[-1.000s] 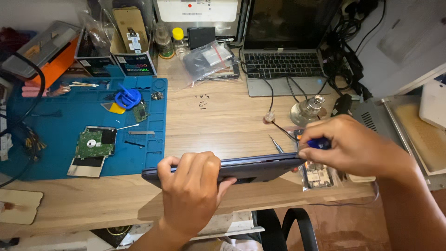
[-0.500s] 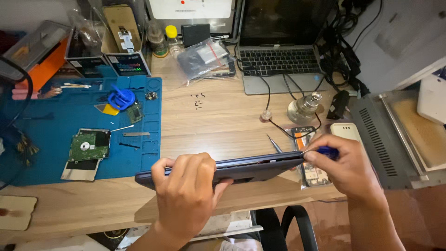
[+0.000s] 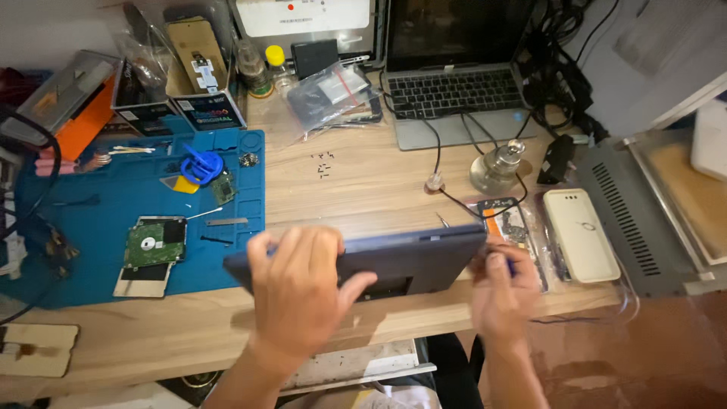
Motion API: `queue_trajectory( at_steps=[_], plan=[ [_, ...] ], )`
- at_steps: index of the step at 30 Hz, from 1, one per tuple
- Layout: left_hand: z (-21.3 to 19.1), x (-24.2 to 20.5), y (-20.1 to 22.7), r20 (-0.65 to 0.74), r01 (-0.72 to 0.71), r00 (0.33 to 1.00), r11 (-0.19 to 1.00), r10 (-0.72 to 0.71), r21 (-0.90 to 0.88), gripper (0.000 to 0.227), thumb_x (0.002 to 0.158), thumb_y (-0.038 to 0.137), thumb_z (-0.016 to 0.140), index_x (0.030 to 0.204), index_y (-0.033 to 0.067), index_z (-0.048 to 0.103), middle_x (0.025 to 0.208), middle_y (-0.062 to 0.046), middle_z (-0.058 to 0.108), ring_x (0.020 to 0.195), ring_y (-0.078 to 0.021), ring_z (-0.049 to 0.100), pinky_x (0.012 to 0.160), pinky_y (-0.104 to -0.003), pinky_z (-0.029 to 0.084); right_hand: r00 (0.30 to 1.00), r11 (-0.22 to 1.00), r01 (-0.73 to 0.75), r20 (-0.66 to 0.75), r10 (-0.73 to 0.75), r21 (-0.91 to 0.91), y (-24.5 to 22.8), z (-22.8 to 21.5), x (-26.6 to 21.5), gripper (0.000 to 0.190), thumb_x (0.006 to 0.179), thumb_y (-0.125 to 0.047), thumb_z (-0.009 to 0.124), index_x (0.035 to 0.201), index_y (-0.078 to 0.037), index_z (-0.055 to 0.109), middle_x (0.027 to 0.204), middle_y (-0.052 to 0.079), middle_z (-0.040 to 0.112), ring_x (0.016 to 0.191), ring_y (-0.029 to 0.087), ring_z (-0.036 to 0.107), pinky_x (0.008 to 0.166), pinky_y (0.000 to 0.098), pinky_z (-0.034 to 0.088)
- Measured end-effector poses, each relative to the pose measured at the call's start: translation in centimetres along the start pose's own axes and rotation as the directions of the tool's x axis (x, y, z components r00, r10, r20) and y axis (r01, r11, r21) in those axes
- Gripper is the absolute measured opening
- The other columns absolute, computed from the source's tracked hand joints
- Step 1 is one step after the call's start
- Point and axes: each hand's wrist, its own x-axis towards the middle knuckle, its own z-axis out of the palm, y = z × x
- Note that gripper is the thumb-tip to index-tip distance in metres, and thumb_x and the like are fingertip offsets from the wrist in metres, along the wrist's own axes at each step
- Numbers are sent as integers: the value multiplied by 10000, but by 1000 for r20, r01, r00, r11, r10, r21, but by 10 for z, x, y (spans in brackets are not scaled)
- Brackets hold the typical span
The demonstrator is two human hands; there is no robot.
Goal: The person removes screws from the back cover of a laptop using a screwdriver. They then pry open the back cover with a plastic tool and lift it off, revealing the internal components. Finally, they use the screwdriver to unscrew components inside the laptop.
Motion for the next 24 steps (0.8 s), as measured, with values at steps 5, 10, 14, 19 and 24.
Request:
queue_trajectory(
  at_steps=[5, 10, 14, 19, 24],
  plan=[
    [25, 38, -23, 323, 122, 941, 992, -102, -42, 617, 526, 577, 829, 824, 170, 473, 776, 8, 603, 767, -238, 551, 761, -400, 314, 974, 996, 58, -216, -70, -61, 23, 24, -22, 162, 939, -76, 419, 1078, -11, 471, 1170, 190, 530, 1152, 258, 513, 1029, 360, 427],
    [49, 57, -41, 592, 224, 793, 973, -146, -60, 667, 561, 605, 778, 922, 142, 461, 826, -32, 649, 805, -302, 596, 764, -425, 354, 972, 1000, 14, -233, -14, 0, 11, 31, -21, 122, 945, -63, 424, 1043, 8, 441, 1048, 277, 552, 1056, 309, 570, 1056, 409, 437],
    [51, 60, -45, 795, 427, 560, 904, -235, -34, 655, 525, 561, 745, 927, 150, 433, 755, -37, 584, 770, -269, 527, 717, -344, 360, 979, 604, -194, -112, 172, -773, -25, 44, -19, 203, 893, -128, 473, 1028, -39, 595, 1135, 44, 640, 1086, 143, 565, 949, 272, 411],
    [74, 56, -55, 836, 497, 485, 868, -258, -21, 690, 496, 546, 741, 993, 145, 478, 990, -72, 578, 916, -253, 509, 678, -346, 387, 984, 574, -68, 39, 173, -816, -7, 29, -24, 144, 858, -100, 521, 952, -38, 610, 1170, 78, 632, 1124, 170, 571, 985, 284, 391],
    [77, 60, -55, 890, 543, 379, 840, -252, 7, 682, 506, 511, 739, 1013, 154, 456, 1001, -48, 541, 913, -193, 478, 646, -318, 371, 993, 546, 42, 95, 69, -837, 4, 34, -33, 167, 853, -90, 525, 983, -20, 605, 1203, 98, 599, 1145, 193, 553, 978, 303, 404]
  ],
)
